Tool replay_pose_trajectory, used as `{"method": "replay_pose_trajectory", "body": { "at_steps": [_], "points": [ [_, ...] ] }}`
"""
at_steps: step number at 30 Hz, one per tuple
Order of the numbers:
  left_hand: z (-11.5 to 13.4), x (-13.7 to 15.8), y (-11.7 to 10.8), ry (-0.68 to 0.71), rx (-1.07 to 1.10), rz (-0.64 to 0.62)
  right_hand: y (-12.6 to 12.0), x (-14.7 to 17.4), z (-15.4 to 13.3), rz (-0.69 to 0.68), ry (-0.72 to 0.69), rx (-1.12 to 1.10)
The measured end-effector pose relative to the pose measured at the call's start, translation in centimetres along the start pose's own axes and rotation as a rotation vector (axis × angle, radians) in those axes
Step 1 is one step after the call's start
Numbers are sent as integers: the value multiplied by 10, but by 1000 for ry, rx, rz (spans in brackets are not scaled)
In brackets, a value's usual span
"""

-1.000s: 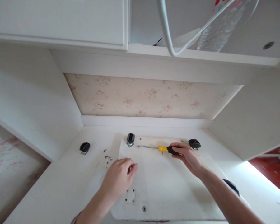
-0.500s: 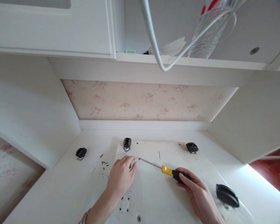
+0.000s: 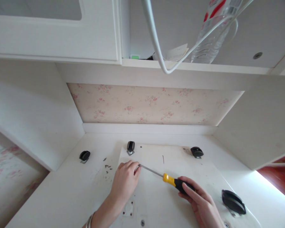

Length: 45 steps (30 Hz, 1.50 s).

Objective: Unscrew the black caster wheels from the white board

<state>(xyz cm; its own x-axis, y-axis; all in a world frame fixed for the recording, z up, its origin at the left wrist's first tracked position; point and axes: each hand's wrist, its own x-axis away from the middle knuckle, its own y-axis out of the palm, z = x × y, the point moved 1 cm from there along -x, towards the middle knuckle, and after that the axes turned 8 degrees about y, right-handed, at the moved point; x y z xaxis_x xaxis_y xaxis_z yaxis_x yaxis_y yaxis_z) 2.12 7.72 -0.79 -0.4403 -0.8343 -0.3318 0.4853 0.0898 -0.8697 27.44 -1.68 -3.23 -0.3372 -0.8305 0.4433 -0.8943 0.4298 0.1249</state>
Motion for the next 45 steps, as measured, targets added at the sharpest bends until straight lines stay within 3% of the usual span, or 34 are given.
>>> {"method": "replay_pose_trajectory", "body": {
  "at_steps": [8, 11, 14, 17, 21, 28, 34, 37, 45],
  "points": [
    [-11, 6, -13, 12, -56, 60, 4, 7, -4, 62, 7, -32],
    [-45, 23, -22, -61, 13, 139, 1, 6, -2, 50, -3, -53],
    [-95, 52, -20, -226, 110, 197, -3, 2, 2, 55, 20, -70],
    [-134, 77, -8, -380, 70, 157, -4, 0, 3, 71, 22, -93],
    [-150, 85, 9, -419, 48, 46, -4, -2, 4, 87, 11, -114],
    [-139, 66, 8, -415, 48, 34, -20, -7, 21, 67, 42, -78],
    [-79, 38, -18, -225, 57, 126, -9, -1, 14, 128, -29, -77],
    [-56, 12, -19, -190, -21, 70, -7, -1, 12, 108, -34, -99],
    [-52, -32, 2, -259, -92, 48, -17, -4, 24, 39, -37, -64]
  ]
}}
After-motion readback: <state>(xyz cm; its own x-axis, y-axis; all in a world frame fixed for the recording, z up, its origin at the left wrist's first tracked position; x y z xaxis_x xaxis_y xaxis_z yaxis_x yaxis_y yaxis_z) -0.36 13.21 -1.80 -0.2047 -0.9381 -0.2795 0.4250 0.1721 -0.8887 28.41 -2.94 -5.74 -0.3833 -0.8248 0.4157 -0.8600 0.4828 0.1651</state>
